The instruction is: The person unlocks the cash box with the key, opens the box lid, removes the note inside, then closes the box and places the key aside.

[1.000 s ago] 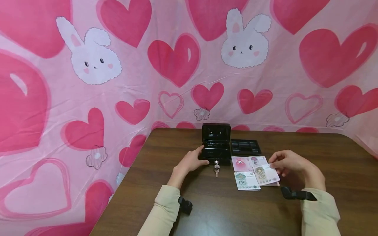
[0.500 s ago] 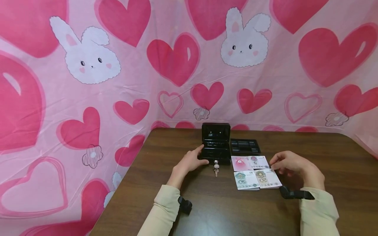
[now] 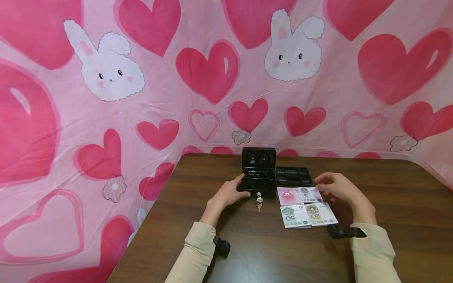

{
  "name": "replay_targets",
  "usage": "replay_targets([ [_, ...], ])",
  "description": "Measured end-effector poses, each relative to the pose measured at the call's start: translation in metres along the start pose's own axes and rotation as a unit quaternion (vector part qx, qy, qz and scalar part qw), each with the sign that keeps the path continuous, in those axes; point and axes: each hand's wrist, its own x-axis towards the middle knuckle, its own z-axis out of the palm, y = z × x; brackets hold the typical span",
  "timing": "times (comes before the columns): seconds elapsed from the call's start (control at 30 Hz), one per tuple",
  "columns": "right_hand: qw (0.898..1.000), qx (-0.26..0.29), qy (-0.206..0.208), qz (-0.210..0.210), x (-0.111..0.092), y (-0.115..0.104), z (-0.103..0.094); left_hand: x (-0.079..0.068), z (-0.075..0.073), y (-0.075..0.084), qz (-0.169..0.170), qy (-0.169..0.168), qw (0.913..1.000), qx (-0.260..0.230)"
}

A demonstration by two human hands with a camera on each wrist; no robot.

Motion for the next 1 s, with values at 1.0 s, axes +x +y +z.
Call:
replay_targets([
  [1.0,0.999,-0.013,0.041,0.014,0.024,-0.004,0.028,0.001,-0.001,0.000,0.001,0.003,1.0000,-0.004],
])
